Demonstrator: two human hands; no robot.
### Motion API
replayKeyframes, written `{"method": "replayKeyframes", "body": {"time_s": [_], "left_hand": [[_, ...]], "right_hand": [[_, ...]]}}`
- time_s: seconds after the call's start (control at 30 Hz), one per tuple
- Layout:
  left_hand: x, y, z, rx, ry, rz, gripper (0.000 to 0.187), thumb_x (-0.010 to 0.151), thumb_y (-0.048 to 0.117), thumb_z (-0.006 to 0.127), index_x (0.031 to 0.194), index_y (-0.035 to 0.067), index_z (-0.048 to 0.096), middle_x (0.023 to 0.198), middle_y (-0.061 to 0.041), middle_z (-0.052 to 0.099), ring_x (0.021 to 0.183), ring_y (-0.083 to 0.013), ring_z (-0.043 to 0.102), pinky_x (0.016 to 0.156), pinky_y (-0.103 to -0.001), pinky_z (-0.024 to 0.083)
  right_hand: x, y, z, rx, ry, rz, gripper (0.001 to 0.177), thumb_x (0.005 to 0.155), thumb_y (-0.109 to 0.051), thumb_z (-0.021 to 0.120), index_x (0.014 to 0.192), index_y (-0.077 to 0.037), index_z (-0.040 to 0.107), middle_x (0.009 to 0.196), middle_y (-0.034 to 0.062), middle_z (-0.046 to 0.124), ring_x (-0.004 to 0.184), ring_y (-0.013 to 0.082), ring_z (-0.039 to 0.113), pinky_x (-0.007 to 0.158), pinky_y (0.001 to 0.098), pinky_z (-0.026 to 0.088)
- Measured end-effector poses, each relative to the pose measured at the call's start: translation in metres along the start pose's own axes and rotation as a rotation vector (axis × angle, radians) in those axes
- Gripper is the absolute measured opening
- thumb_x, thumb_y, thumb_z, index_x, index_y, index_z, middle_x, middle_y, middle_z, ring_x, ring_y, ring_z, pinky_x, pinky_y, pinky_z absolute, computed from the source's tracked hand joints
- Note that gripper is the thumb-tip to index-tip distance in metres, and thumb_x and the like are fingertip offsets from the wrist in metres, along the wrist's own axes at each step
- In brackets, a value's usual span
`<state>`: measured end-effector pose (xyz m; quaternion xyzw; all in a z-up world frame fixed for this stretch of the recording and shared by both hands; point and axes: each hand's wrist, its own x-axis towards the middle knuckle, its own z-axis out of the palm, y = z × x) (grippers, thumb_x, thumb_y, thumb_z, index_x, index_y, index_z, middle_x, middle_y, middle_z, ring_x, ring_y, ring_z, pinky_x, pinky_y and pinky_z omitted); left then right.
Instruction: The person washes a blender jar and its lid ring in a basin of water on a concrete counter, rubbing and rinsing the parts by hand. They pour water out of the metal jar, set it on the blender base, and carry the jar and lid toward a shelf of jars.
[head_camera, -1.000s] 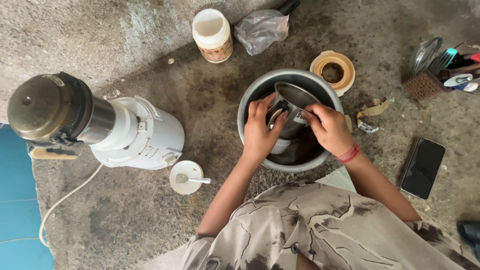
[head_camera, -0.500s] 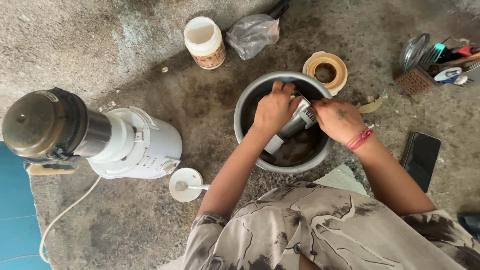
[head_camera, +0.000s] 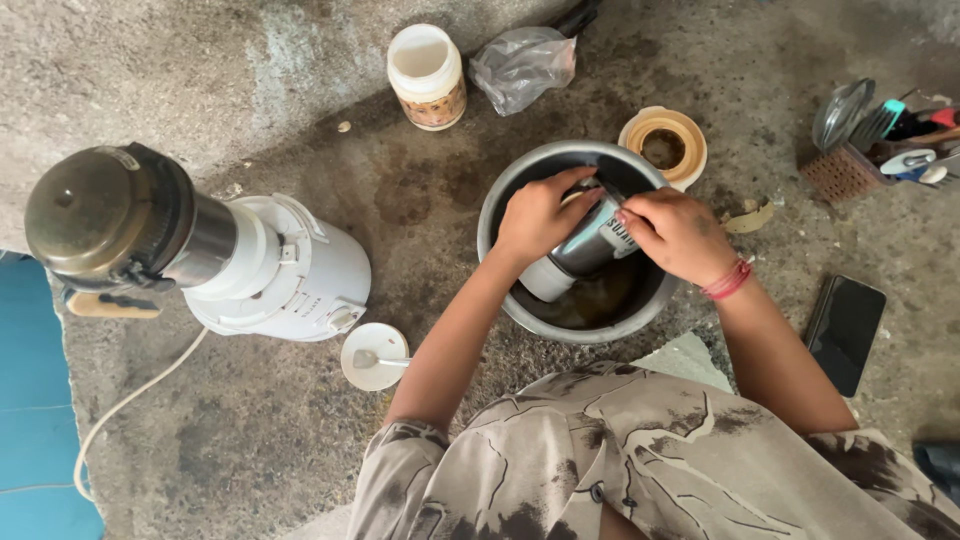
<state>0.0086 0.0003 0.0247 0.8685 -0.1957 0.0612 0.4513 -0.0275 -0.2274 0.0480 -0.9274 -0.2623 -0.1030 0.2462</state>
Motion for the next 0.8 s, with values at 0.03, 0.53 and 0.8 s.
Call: {"method": "replayKeyframes", "body": {"time_s": [0.03,0.53,0.8], "left_hand": [[-0.007,-0.001,-0.006,-0.072,0.037,0.058,0.042,0.096,0.043,0.065,0.127,0.016,0.072,0.101,-0.015,0.078,0.086,-0.0341,0.075,0.078,-0.044,0.059],[-0.019,-0.013,-0.007,-0.168,0.161,0.013,0.023,0.095,0.033,0.068,0.103,0.017,0.082,0.091,-0.007,0.079,0.071,-0.0215,0.076,0.064,-0.034,0.057],[-0.027,-0.008,0.010,0.030,0.388,0.039,0.019,0.094,0.031,0.072,0.098,0.014,0.080,0.093,-0.006,0.078,0.069,-0.0221,0.074,0.063,-0.033,0.058]], "right_hand": [[-0.001,0.001,0.002,0.178,-0.062,0.061,0.023,0.100,-0.026,0.064,0.104,-0.005,0.072,0.088,0.0142,0.073,0.084,0.0291,0.070,0.077,0.0413,0.055],[0.034,0.036,0.073,-0.536,-0.764,-0.689,0.024,0.072,-0.018,0.070,0.093,-0.011,0.078,0.116,0.0121,0.070,0.116,0.0324,0.060,0.103,0.0437,0.044],[0.016,0.062,0.104,-0.486,-0.684,-0.448,0.021,0.079,-0.019,0.065,0.092,-0.005,0.075,0.107,0.0133,0.072,0.111,0.0290,0.063,0.107,0.0391,0.046]]}}
